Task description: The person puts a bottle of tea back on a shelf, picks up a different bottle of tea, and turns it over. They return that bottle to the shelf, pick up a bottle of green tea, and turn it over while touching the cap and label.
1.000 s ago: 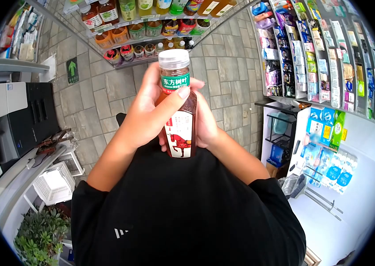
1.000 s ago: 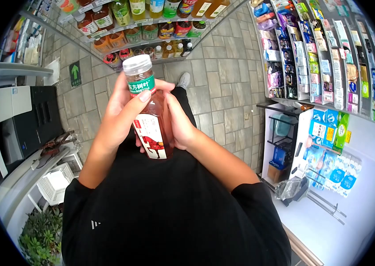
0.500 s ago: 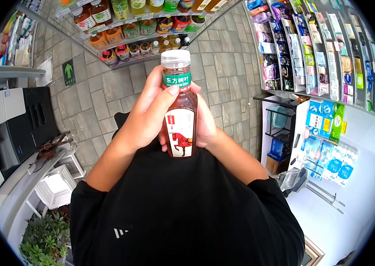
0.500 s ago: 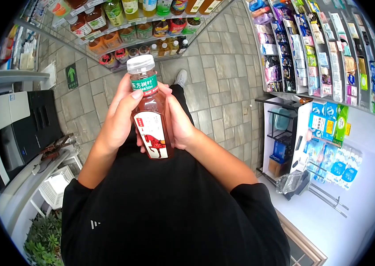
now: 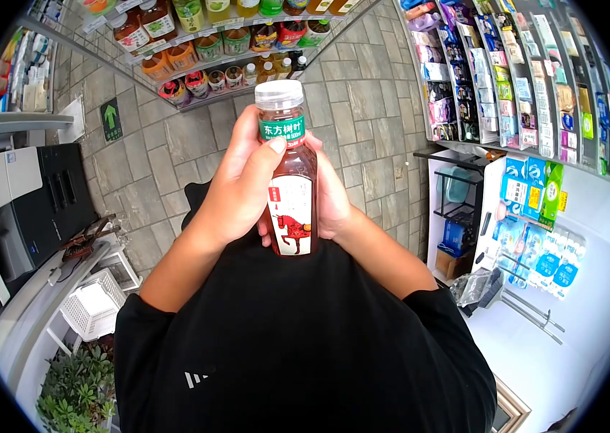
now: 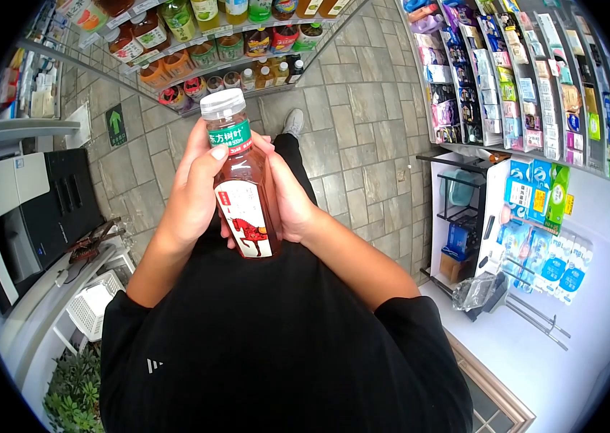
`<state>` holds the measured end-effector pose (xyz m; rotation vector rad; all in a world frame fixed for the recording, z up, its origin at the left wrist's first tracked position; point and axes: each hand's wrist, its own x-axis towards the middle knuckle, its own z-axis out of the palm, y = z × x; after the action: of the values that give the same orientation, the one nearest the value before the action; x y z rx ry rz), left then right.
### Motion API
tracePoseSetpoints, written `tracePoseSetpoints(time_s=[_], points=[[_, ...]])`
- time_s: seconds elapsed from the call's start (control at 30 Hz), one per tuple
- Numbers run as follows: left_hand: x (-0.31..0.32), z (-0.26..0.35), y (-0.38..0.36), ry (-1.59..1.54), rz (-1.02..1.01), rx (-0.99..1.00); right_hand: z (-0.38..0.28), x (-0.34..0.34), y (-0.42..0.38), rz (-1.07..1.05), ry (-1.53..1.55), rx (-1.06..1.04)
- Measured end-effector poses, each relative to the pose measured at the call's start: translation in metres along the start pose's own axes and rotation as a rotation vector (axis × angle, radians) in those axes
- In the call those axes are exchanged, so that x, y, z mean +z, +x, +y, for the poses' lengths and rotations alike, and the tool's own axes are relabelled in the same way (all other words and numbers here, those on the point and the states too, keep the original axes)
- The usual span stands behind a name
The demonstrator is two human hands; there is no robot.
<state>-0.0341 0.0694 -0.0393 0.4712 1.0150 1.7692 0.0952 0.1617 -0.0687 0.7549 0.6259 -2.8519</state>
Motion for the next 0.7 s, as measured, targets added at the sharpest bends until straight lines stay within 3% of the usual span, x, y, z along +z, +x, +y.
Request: tracePoseSetpoints(time_s=[0.7], points=[[-0.0063,-0.0026,-0.0038,-0.012,0.031,-0.037,0.0044,-0.0091,0.0018,-0.034,0.062,0.064]])
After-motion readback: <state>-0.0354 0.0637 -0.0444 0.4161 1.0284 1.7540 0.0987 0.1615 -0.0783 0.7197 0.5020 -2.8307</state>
